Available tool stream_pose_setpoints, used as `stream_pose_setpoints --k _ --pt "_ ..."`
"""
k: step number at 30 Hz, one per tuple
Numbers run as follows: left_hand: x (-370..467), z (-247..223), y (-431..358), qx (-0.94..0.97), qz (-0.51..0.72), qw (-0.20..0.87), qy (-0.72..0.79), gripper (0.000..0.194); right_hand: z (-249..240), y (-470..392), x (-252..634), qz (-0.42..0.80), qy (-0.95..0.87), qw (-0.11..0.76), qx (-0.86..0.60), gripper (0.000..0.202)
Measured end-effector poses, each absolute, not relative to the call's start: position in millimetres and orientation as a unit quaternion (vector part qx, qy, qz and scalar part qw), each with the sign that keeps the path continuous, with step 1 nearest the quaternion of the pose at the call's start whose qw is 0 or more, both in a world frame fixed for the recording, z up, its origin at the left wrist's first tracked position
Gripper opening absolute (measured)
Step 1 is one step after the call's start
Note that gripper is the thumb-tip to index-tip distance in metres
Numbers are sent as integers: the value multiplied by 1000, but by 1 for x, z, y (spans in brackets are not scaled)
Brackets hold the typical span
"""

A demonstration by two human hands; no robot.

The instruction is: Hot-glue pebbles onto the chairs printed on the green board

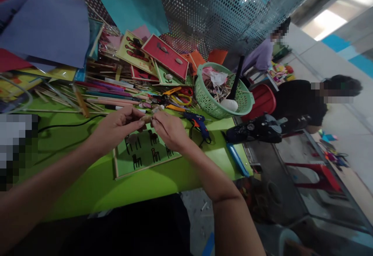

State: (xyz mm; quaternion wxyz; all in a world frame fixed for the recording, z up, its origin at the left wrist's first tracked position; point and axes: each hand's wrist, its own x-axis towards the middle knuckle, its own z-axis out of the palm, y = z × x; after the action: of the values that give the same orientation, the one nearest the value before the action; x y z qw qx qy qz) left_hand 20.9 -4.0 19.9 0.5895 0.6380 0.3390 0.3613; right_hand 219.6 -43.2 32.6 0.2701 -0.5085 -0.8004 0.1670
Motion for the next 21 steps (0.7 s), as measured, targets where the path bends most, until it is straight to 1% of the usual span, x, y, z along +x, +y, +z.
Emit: stream_pose_setpoints --k 5,8,11,13,16,18,21 --pt "20 24 -8 672 351 547 355 19 30 -42 218 96 -819 241 -512 26" --pt "20 23 -9 692 337 522 367 16 27 -41 216 63 -817 252 -514 25" --pt "20 21 -8 690 334 523 373 18 26 -42 215 51 -803 280 -523 24" --pt "21 21 -7 673 338 546 366 20 27 -43 214 91 -788 307 -527 24" --pt "22 23 -5 643 342 589 349 23 31 -44 213 202 -745 347 -533 26" --pt "22 24 -4 627 342 610 343 23 32 -43 213 268 -717 362 -532 28" --pt "21 24 -2 612 342 629 337 24 32 -43 212 332 -685 376 -528 31"
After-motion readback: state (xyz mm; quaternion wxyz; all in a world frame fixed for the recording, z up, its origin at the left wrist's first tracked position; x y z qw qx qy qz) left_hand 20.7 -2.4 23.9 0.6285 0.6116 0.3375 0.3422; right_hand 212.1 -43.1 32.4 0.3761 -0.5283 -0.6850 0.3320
